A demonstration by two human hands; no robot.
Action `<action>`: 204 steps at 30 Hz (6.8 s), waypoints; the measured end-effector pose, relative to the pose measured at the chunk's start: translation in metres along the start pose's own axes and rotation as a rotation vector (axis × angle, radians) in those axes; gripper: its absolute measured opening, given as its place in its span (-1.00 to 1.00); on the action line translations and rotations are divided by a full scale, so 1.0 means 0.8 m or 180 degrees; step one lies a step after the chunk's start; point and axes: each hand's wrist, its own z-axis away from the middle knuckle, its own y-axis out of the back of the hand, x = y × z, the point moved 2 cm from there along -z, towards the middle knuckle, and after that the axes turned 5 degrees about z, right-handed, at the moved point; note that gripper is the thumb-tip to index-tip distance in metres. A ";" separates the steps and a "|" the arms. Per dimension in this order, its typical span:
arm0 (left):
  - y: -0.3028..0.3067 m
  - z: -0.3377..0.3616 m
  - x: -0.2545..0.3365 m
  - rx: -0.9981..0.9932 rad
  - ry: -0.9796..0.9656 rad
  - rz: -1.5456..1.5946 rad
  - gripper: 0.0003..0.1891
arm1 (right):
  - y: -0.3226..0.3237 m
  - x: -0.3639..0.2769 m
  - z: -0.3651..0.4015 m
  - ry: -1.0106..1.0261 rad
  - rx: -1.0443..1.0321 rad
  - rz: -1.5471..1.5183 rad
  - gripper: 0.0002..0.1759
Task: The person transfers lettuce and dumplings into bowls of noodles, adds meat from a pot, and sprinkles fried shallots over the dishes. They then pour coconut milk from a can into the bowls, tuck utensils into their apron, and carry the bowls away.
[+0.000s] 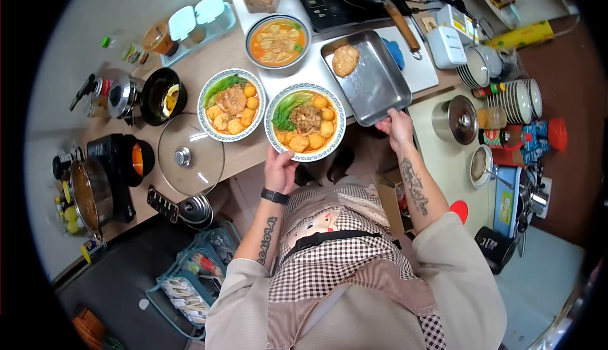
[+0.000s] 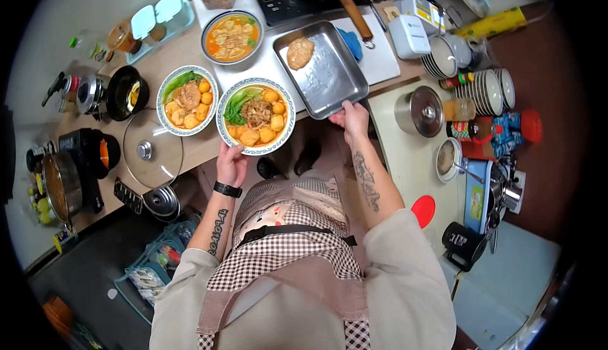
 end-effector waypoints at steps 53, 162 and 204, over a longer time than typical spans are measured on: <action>-0.084 0.170 -0.224 0.0588 0.2192 -0.5751 -0.49 | 0.891 -0.394 -0.200 0.0804 0.3497 0.1717 0.39; -0.539 -0.197 -0.403 -0.3932 -0.1770 -0.6794 -0.61 | 0.395 0.001 0.256 0.0516 -0.0401 -0.2248 -0.60; -0.333 -0.055 -0.539 -0.3755 -0.0828 -0.3934 -0.27 | 0.411 0.032 0.105 0.1424 0.2112 0.2894 -0.65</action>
